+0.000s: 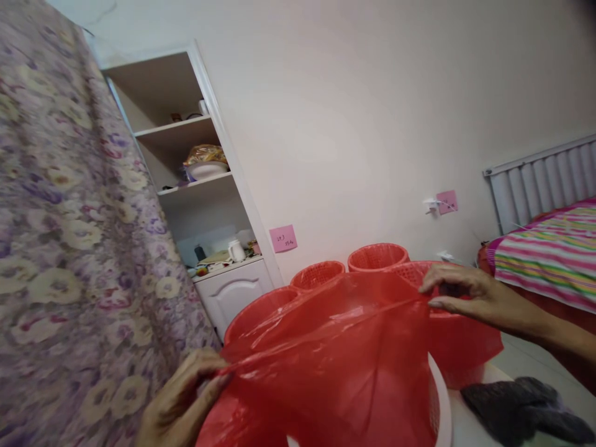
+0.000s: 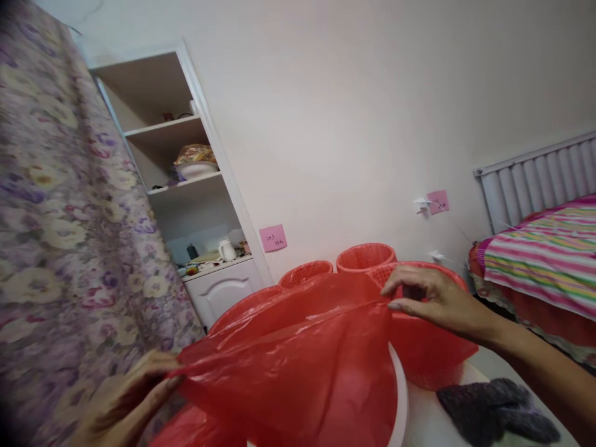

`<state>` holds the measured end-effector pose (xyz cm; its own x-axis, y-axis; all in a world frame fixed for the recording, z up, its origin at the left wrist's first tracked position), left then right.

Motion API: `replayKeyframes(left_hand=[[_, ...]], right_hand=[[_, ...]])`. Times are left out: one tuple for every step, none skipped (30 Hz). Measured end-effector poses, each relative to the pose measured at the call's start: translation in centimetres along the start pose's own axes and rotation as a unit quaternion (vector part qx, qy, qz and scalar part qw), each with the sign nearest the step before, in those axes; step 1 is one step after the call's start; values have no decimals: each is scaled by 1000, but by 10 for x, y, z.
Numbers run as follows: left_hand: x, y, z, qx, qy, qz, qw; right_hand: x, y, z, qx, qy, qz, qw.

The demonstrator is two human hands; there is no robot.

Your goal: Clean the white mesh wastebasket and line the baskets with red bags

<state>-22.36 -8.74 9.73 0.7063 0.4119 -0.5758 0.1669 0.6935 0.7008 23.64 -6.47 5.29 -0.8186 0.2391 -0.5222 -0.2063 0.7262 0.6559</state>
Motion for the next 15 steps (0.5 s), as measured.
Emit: replayKeyframes(left_hand=[[-1, 0, -6, -8, 12, 11, 1000], [-1, 0, -13, -17, 27, 18, 999], [0, 1, -18, -26, 37, 17, 999], [2, 3, -22, -40, 36, 15, 998], [4, 5, -25, -60, 23, 15, 998], [7, 7, -26, -83, 3, 16, 996], [10, 10, -26, -102, -20, 13, 995], [13, 12, -24, -117, -45, 5, 992], [16, 14, -23, -129, -70, -3, 989], [18, 15, -22, -139, -96, -12, 986], [19, 15, -23, -145, -123, -20, 982], [19, 15, -26, -149, -146, -20, 978], [17, 14, -30, -150, -166, -10, 975], [15, 12, -35, -149, -182, 5, 972], [12, 9, -41, -148, -194, 22, 970]], right_hand=[[1, 3, 2, 2, -8, -15, 1000], [3, 6, 4, 1, -17, -27, 999], [4, 11, 6, -7, -27, -32, 999], [6, 16, 8, -21, -36, -32, 999], [8, 21, 10, -37, -44, -29, 998], [10, 27, 12, -52, -49, -28, 997], [13, 33, 14, -62, -53, -32, 996], [15, 38, 15, -69, -57, -45, 995], [17, 42, 16, -72, -61, -63, 993], [19, 45, 15, -73, -63, -82, 992], [20, 47, 13, -67, -58, -96, 991], [19, 47, 9, -57, -44, -102, 992], [17, 46, 5, -44, -18, -100, 994], [14, 44, 1, -30, 21, -88, 995], [11, 41, -1, -16, 69, -71, 995]])
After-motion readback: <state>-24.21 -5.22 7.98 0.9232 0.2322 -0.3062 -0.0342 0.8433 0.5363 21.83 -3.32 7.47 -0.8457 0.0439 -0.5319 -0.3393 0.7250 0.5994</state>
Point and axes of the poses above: each hand's wrist, its own y-axis towards the middle knuckle, its own x-axis out of the palm, z = x × y, the point moved 3 cm from there along y, towards the middle knuckle, and after that the axes turned 2 degrees about x, right-handed, at the moved point
